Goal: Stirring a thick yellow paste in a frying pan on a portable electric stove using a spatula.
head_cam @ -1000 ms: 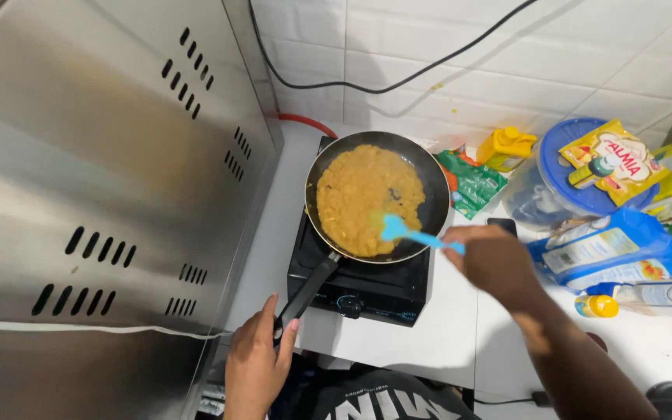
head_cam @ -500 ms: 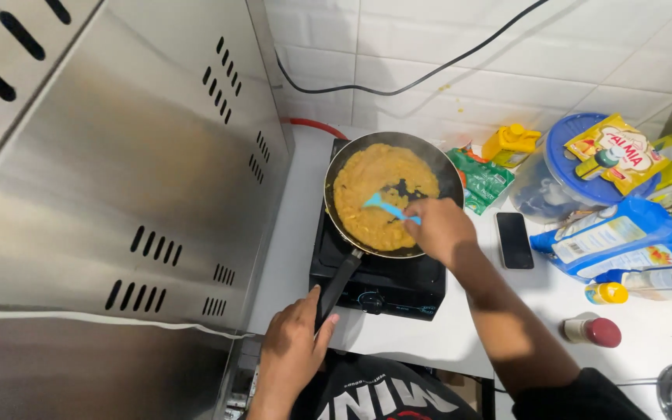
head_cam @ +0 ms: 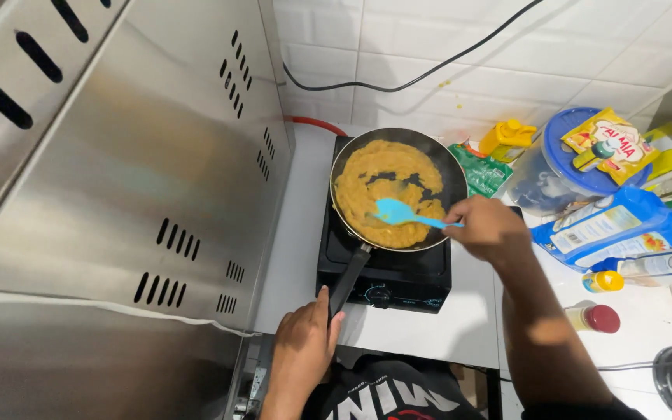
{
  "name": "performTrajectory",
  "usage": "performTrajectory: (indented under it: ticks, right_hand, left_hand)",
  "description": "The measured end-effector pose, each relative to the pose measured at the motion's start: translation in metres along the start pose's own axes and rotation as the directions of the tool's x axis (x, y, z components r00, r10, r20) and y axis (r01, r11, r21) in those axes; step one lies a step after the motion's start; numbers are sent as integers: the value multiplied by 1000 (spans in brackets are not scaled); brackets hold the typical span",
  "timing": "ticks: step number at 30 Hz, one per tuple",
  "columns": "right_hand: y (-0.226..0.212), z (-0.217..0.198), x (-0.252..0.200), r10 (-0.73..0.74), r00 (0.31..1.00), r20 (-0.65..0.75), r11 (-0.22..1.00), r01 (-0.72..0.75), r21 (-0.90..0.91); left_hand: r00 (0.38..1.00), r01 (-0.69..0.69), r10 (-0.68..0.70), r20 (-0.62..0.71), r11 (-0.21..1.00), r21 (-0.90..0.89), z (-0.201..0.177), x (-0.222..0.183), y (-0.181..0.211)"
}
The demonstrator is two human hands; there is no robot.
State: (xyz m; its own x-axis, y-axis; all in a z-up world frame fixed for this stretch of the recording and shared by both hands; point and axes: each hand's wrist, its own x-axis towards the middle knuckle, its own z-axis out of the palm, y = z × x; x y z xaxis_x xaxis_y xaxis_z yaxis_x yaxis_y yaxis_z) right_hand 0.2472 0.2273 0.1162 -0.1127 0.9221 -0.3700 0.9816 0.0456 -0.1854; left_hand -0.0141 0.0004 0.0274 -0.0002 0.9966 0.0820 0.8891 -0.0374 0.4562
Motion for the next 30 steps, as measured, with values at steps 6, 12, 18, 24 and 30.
performTrajectory:
  ticks: [6,12,18,24,30]
  right_hand:
    - [-28,24,27,-114,984,-136,987,128,97]
    - [42,-21,12,89,992,-86,992,-96,-82]
    - [6,8,27,-224,974,-21,974,224,28]
    - [55,-31,19,107,994,-30,989,-109,-98]
    - [9,35,24,-352,936,20,935,353,-43]
  left_hand:
    - [1000,-1,2,-30,999,39,-4,1,3]
    - [991,135,-135,-1,991,-15,-6,2,14]
    - [861,506,-497,110,859,-74,-4,6,46]
    - [820,570,-560,115,817,-88,3,5,47]
    - [942,335,-321,96,920,-203,-8,8,27]
